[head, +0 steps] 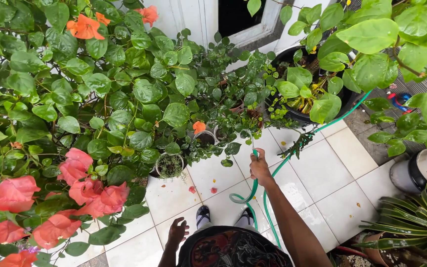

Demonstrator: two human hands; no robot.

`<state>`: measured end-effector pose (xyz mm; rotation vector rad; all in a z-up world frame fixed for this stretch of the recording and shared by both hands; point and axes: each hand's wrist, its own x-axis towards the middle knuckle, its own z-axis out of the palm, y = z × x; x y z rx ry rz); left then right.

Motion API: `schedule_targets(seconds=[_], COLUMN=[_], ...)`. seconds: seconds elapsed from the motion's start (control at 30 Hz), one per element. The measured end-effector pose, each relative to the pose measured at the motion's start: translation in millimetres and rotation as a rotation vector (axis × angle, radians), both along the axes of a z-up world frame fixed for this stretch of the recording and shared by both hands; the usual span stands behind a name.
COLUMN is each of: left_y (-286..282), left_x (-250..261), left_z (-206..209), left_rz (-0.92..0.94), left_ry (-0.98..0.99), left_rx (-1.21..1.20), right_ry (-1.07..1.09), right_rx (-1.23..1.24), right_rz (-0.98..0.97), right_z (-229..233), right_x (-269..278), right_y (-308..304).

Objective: Watering various potted plants in a garden area using a garden hose.

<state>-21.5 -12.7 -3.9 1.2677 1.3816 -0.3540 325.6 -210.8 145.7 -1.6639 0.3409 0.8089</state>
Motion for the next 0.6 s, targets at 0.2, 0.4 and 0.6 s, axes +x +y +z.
schedule_targets(seconds=[0.2, 0.4, 0.6], left_y=[-2, -1, 0], left_x=[-2, -1, 1], left_z=[1, 11, 5], left_rz=[-0.006, -0.037, -0.030], left_ry=[0.011, 0.030, 0.023], left_rx=[0.004, 0.005, -0.001], right_ry=[-0.004, 0.007, 0.011], right_rx=[-0.029, -0.020, 0.000], right_rz=[0.003, -0.007, -0.045], right_z=[0, 6, 7], right_x=[3, 3, 3], right_y=[-4, -5, -3])
